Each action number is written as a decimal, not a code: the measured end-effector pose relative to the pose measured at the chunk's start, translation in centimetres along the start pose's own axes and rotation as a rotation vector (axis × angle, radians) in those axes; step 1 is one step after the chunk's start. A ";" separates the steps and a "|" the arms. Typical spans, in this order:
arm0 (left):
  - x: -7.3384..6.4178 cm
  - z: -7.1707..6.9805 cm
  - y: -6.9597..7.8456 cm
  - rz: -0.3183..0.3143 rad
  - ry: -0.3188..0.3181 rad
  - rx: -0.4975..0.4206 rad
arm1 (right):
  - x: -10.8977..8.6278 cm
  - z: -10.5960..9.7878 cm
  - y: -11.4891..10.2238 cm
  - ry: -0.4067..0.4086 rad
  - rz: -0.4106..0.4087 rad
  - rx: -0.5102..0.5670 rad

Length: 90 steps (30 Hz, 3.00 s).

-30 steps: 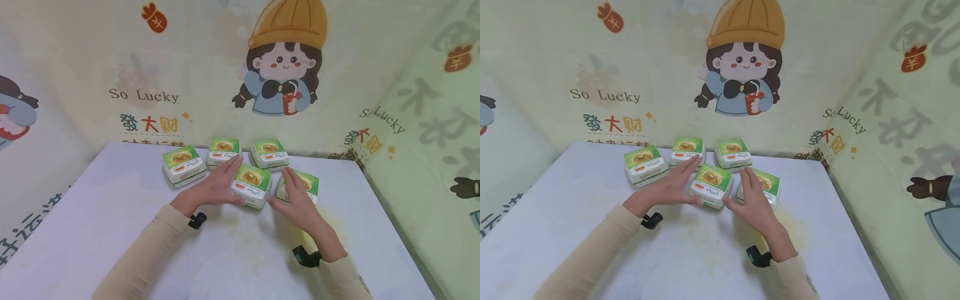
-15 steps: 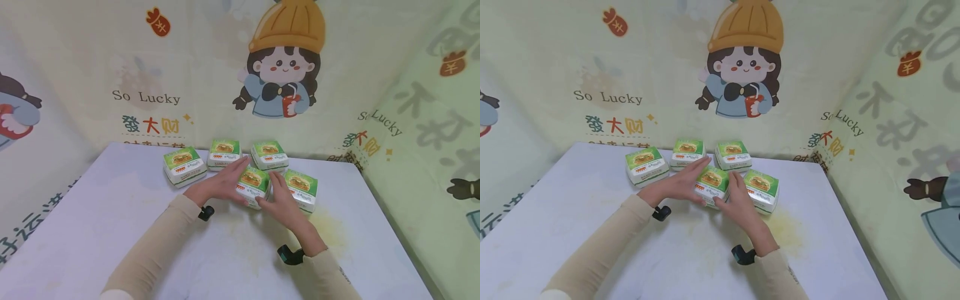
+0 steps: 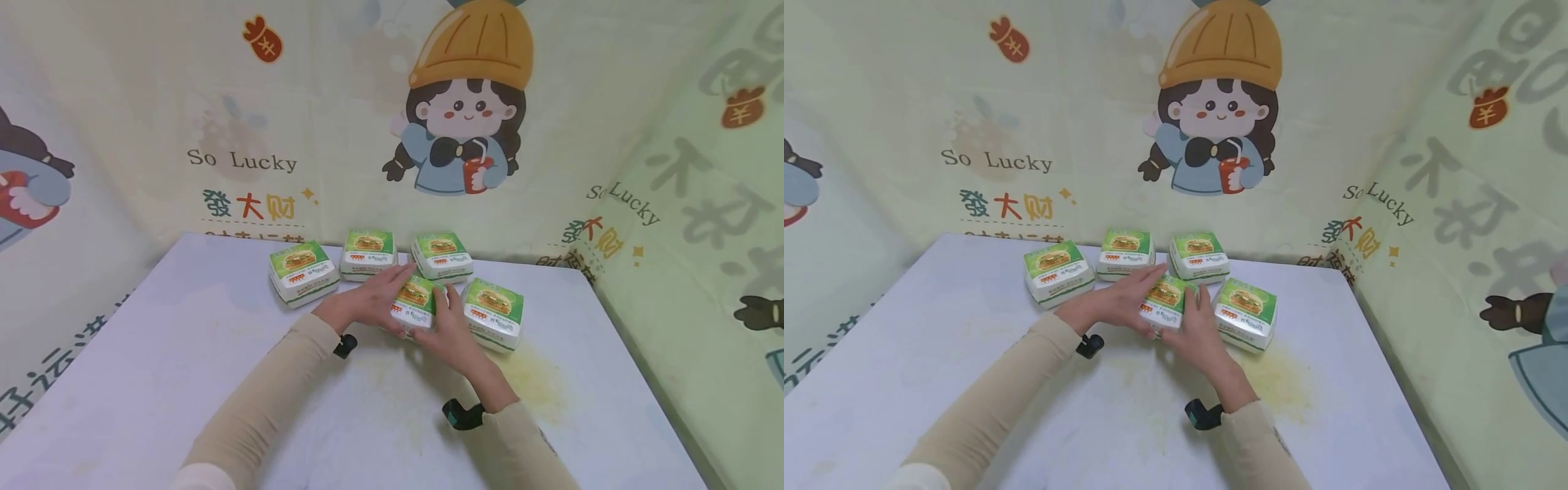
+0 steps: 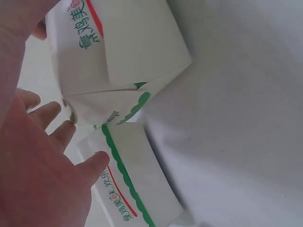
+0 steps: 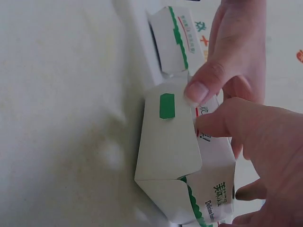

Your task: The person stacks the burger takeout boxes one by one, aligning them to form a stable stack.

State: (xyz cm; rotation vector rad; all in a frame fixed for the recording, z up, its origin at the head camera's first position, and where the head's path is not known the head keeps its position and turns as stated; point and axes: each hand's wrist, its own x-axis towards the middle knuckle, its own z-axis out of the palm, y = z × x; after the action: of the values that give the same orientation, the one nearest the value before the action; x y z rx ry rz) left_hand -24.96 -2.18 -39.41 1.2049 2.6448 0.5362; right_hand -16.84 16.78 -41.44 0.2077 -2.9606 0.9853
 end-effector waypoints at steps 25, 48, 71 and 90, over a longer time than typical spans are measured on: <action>-0.2 0.4 0.1 -0.051 -0.013 0.131 | -0.7 -1.5 0.5 -0.071 -0.007 0.028; -3.5 -0.3 -0.7 -0.157 0.027 0.081 | -2.5 -7.2 4.9 0.079 0.004 0.001; -7.9 0.4 -1.1 -0.144 0.172 0.046 | -3.1 -8.3 11.5 -0.005 0.088 -0.019; -11.9 2.5 -1.3 -0.219 0.304 -0.129 | -3.4 -5.2 14.4 0.148 0.056 0.273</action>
State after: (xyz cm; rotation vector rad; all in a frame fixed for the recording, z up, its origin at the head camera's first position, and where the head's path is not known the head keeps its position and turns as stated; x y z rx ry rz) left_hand -17.32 -11.30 -41.95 0.8401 2.8865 0.8954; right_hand -15.44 31.68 -46.06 0.0520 -2.7062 1.3469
